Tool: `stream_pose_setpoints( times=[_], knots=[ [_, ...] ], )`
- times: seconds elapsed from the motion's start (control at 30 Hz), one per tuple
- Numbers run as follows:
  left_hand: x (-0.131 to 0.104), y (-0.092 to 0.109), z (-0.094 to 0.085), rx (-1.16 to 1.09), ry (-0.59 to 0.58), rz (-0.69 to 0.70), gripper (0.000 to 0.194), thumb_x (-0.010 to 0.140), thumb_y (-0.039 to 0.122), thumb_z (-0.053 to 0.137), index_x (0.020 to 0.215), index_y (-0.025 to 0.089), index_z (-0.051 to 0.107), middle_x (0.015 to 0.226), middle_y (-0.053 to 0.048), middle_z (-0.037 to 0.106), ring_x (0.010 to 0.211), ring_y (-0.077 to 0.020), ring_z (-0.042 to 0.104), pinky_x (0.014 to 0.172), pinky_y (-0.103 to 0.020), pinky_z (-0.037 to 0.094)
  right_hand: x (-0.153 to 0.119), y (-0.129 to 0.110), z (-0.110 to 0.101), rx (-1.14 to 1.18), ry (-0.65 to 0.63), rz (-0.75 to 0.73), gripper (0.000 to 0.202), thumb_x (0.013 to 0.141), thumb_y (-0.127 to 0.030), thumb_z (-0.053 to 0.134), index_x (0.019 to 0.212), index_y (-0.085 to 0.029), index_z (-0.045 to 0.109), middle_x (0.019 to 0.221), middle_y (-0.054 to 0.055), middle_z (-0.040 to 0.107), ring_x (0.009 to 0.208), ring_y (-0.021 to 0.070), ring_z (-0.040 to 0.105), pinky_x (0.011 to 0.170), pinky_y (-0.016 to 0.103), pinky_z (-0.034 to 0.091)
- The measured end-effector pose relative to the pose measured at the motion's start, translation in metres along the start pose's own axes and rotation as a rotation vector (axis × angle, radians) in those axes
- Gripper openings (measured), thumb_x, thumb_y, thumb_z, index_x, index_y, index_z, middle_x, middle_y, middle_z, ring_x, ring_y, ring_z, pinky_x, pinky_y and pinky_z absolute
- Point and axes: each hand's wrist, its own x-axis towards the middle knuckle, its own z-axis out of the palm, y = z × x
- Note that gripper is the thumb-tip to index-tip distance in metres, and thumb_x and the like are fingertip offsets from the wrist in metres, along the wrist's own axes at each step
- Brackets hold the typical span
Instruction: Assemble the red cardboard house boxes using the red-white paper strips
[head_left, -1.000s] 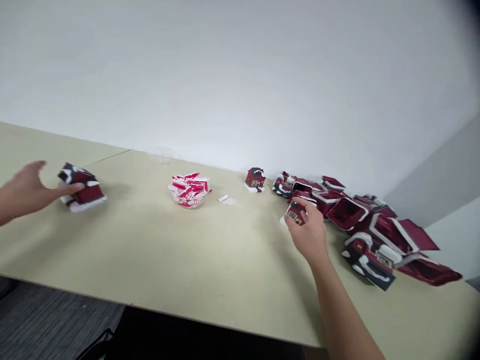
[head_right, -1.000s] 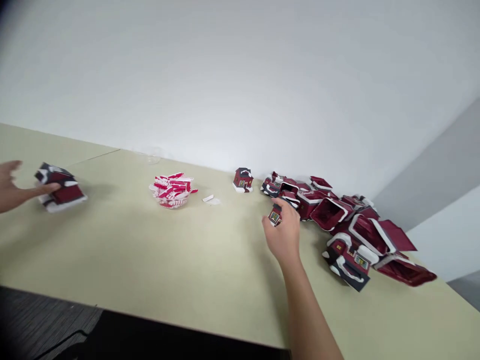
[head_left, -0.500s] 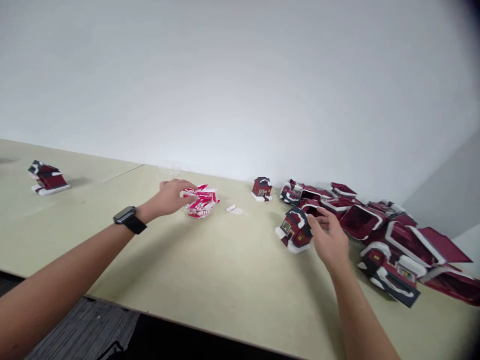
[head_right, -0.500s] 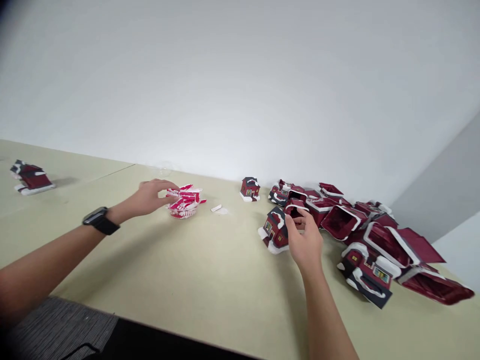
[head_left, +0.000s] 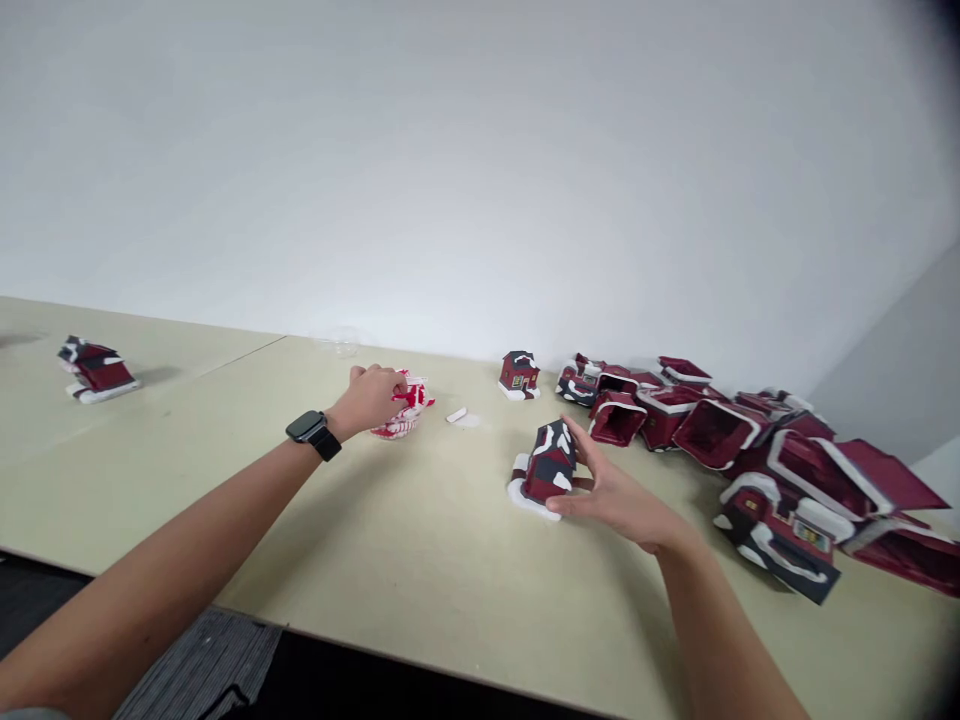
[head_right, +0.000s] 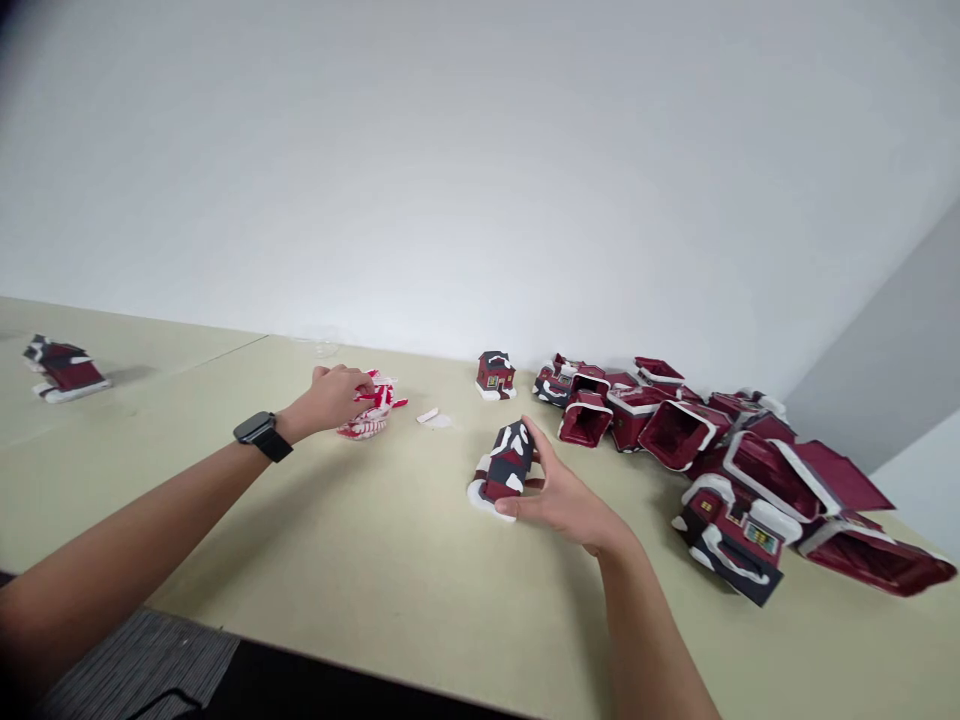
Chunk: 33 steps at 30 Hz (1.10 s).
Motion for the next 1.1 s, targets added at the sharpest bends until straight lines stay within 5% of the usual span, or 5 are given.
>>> stream_pose_setpoints(
  times=[0.23,0.57,0.8,0.9,1.1],
  knots=[
    [0.008,0.002,0.006,-0.003,0.021,-0.016,0.024,0.085,0.024,0.046,0.087,0.02,0.07,0.103,-0.012,0.071,0.107,-0.03,0.06,0.093,-0.044,0.034,0.012,0.003,0.015,-0.039,0.103,-0.052,0.1,0.067,-0.037,0.086,0.147,-0.027,0.028,0.144,0.013,0.05,0.119,0.0271,0.061,0.097,0.039,0.054],
    [0.011,0.002,0.012,0.019,0.042,-0.043,0.019,0.086,0.025,0.05,0.084,0.019,0.068,0.097,-0.013,0.072,0.101,-0.0302,0.061,0.091,-0.044,0.034,0.014,0.006,0.017,0.005,0.098,-0.062,0.096,0.066,-0.035,0.087,0.144,-0.03,0.031,0.138,0.011,0.054,0.112,0.0256,0.065,0.093,0.04,0.054],
    [-0.004,0.012,0.005,-0.143,0.308,-0.037,0.027,0.094,0.033,0.049,0.11,0.019,0.066,0.106,-0.011,0.074,0.102,-0.0267,0.064,0.102,-0.046,0.037,0.018,0.009,0.018,0.013,0.139,-0.068,0.095,0.065,-0.031,0.089,0.142,-0.03,0.035,0.139,0.01,0.054,0.112,0.026,0.064,0.095,0.042,0.052],
    [-0.016,0.033,0.0,-0.34,0.32,0.077,0.027,0.098,0.037,0.049,0.114,0.022,0.064,0.107,-0.006,0.073,0.094,-0.021,0.066,0.087,-0.034,0.046,0.018,0.01,0.016,0.099,0.142,-0.088,0.096,0.062,-0.027,0.092,0.142,-0.031,0.039,0.139,0.009,0.056,0.117,0.0267,0.062,0.1,0.043,0.05],
    [-0.047,0.099,0.013,-0.405,0.232,0.578,0.024,0.102,0.032,0.047,0.107,0.021,0.068,0.1,-0.005,0.071,0.09,-0.015,0.065,0.08,-0.027,0.048,0.013,0.006,0.02,0.292,-0.091,-0.149,0.077,0.068,-0.025,0.09,0.135,-0.029,0.051,0.135,0.005,0.063,0.121,0.0251,0.06,0.102,0.039,0.048]
  ],
)
